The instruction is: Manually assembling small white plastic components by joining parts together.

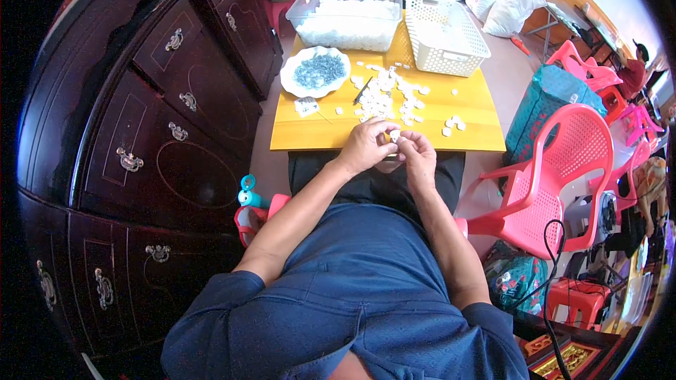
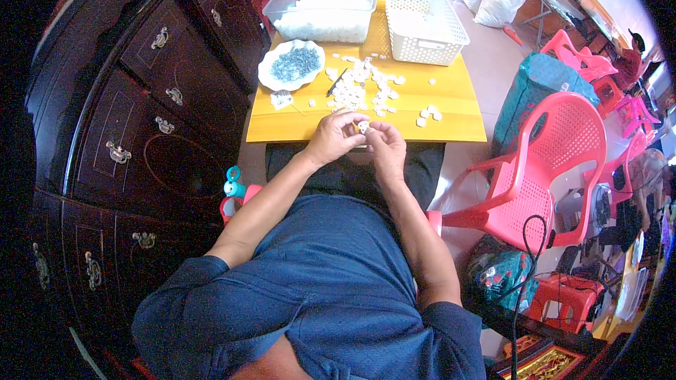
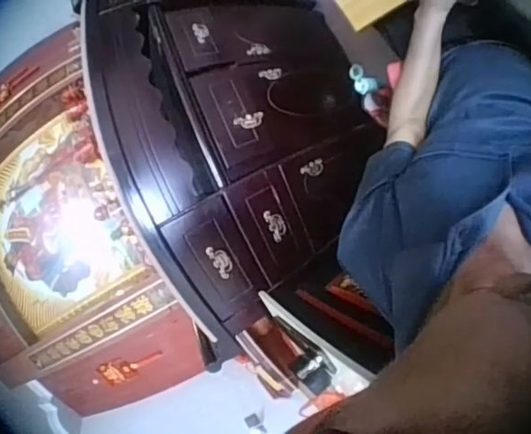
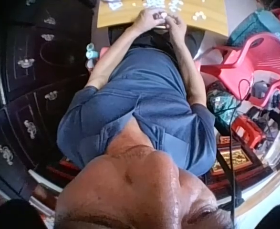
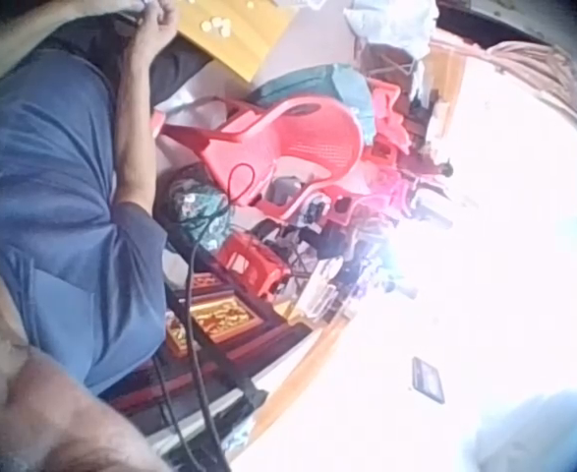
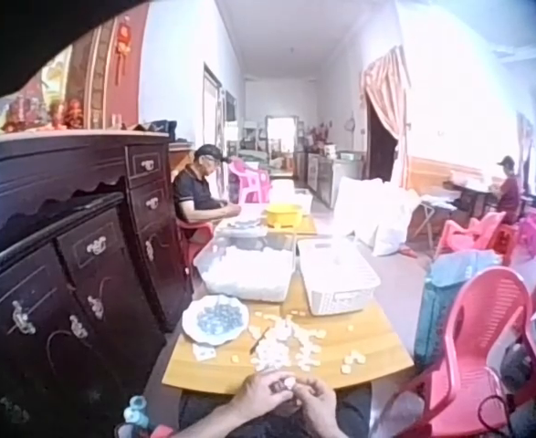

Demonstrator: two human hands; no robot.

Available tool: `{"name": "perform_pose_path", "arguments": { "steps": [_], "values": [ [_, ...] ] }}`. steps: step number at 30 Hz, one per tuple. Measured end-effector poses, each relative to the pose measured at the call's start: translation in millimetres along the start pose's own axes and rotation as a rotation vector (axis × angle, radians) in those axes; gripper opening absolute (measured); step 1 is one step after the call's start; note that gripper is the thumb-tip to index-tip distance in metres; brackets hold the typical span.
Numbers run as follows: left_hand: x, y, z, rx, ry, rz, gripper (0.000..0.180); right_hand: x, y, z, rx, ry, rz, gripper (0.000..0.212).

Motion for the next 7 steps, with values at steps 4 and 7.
{"name": "perform_pose_path", "arguments": {
  "steps": [4, 7],
  "values": [
    [0.8, 3.6, -0.5, -0.017, 0.001, 0.053, 0.030, -2.2, 2.2, -0.6, 0.007, 0.009, 0.028, 0.018],
    [-0.5, 0.5, -1.4, -0.010, -0.014, 0.025, 0.028, -1.4, 4.7, 0.7, 0.004, -0.042, 0.048, 0.018]
  ]
}}
Point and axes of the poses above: each hand's wrist, its own z-axis towards the middle knuckle, its own x-axis out of the back of the hand, y = z × x, the point moved 5 cm from there along z, towards the middle knuckle, and after that the axes turned 13 degrees about -y, right-handed, at the moved point
